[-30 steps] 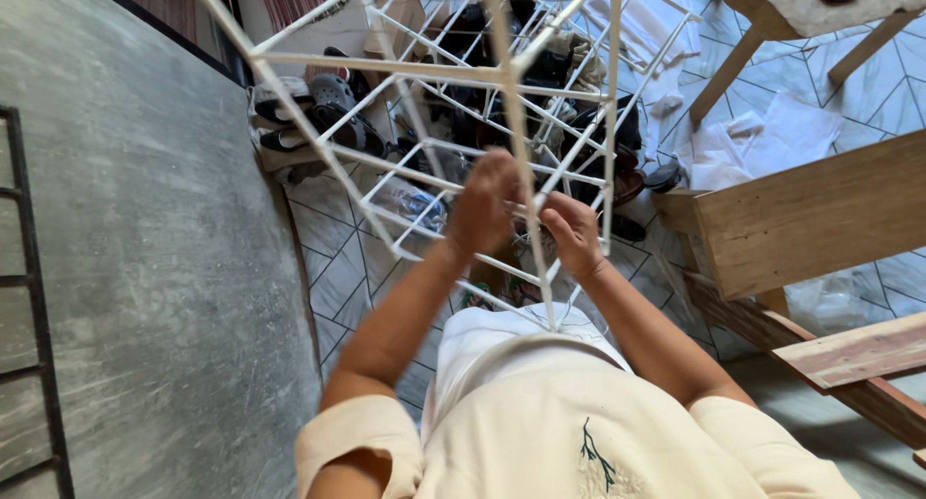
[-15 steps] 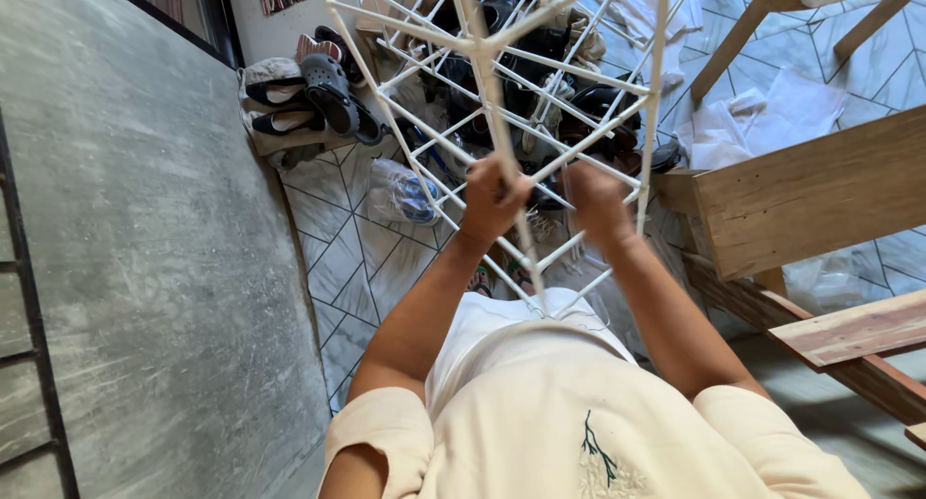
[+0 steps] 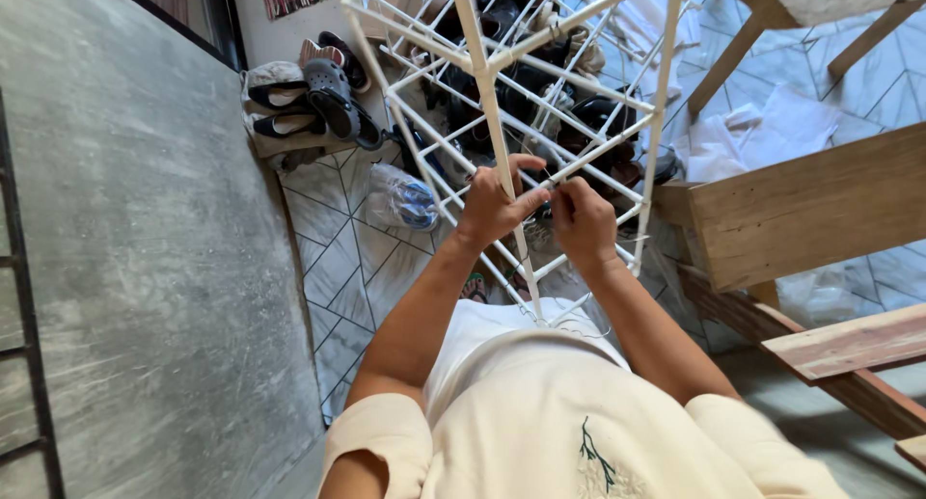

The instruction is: The person assembles a white plastic shoe rack by hand, connecting the frame pieces and securing them with wire ties. The person repeatedly wraps and twists wire ties around the joints to hold the structure together.

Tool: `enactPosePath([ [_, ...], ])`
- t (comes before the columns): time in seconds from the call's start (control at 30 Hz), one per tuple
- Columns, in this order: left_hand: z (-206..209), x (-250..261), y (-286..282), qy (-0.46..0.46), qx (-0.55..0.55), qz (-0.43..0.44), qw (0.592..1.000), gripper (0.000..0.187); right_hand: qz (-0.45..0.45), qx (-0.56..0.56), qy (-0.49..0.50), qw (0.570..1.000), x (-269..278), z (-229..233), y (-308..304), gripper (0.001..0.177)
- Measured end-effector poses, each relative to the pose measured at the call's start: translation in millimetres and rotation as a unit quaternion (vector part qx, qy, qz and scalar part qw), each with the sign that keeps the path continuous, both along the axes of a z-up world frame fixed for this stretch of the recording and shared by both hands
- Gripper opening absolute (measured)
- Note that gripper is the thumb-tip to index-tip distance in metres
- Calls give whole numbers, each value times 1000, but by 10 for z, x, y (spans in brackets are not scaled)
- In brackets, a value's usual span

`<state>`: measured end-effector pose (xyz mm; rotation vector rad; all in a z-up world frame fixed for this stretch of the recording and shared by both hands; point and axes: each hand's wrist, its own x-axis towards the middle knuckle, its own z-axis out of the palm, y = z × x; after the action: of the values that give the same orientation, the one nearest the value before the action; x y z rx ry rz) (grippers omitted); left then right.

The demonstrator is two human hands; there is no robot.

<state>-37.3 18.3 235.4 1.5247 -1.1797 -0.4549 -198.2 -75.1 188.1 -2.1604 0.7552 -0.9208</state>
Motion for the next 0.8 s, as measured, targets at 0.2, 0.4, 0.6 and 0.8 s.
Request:
enactPosePath([
  [0.2, -7, 43, 133, -8, 45, 22, 999, 33, -12, 32, 63, 997, -60, 190, -274, 10],
  [0.4, -242, -56, -4, -135, -20, 60, 989, 20, 19, 19, 60, 998, 20, 331, 127, 10],
  [0.6, -192, 11, 61, -10, 57, 51, 997, 20, 41, -16, 107, 993, 30, 426, 47, 18],
  [0.8, -293, -45, -23, -45, 37, 60, 996, 18, 87, 17, 81, 993, -33, 391, 92, 16],
])
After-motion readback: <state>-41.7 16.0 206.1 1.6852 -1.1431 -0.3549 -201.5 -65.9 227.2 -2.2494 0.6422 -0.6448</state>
